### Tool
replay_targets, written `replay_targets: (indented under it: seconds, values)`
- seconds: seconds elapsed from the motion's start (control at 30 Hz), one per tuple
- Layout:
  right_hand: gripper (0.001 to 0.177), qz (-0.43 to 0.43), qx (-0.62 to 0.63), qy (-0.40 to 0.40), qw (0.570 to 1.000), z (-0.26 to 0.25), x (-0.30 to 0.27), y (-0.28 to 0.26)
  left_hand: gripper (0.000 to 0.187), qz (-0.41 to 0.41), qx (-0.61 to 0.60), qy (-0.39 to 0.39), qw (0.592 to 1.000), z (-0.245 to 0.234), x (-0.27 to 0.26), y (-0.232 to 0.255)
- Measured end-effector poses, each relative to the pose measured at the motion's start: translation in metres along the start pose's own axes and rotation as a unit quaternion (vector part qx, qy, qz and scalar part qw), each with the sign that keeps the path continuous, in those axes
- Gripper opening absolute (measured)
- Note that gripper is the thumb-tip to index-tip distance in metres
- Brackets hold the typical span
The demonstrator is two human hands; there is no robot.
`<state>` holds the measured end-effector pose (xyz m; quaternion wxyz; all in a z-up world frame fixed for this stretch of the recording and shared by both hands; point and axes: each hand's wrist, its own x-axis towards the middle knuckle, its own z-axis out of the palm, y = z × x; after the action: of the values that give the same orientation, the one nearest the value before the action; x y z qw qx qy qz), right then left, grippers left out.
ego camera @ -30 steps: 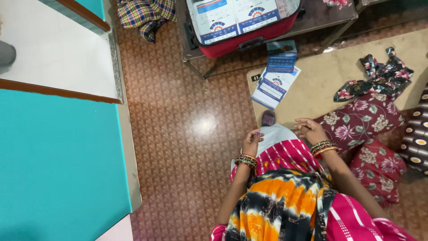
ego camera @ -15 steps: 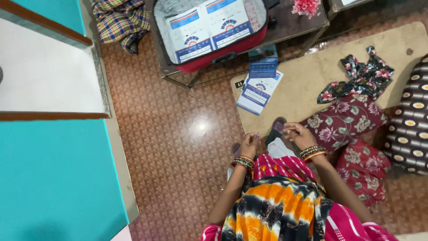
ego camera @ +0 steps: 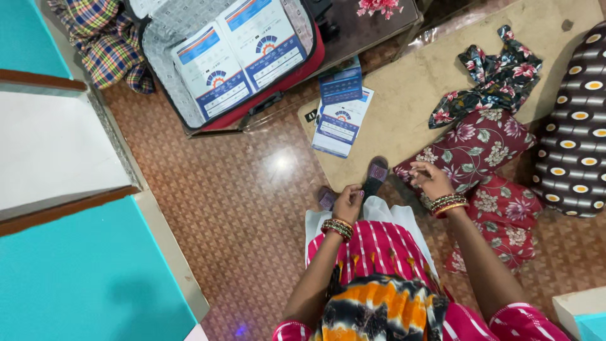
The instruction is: The person organizes papers and brochures by picking them up from the floor and a table, placing them into a suitcase, and smoothing them out.
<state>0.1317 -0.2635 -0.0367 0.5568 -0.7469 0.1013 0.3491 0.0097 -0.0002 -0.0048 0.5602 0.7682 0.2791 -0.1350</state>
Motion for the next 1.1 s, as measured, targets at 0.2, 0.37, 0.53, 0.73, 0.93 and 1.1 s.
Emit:
replay_targets:
  seconds: [0.2,0.37,0.53,0.73,0.93,1.1]
  values:
    - [0.038,-0.069,0.028,-0.001,0.997,0.024,0.049,0.043,0.031,-0.012,0.045,-0.040,0.998,0.018,0.030,-0.055]
    - [0.038,-0.006,-0.117,0.018,0.993,0.067,0.104,0.103,0.029,-0.038,0.093,-0.060,0.993,0.033,0.095,-0.145]
    - [0.039,-0.054,-0.133,0.001,0.990,0.122,0.179,0.202,0.028,-0.047,0.257,-0.116,0.958,0.031,0.188,-0.258]
    - [0.026,-0.012,-0.280,0.087,0.956,0.179,0.248,0.277,0.040,-0.061,0.351,-0.119,0.927,0.005,0.307,-0.342]
    - [0.041,0.003,-0.150,0.035,0.988,0.213,0.301,0.338,0.049,-0.094,0.402,-0.129,0.902,0.007,0.364,-0.378]
    - [0.037,0.065,-0.148,-0.002,0.987,0.248,0.340,0.385,0.051,-0.084,0.389,-0.141,0.906,0.011,0.378,-0.413]
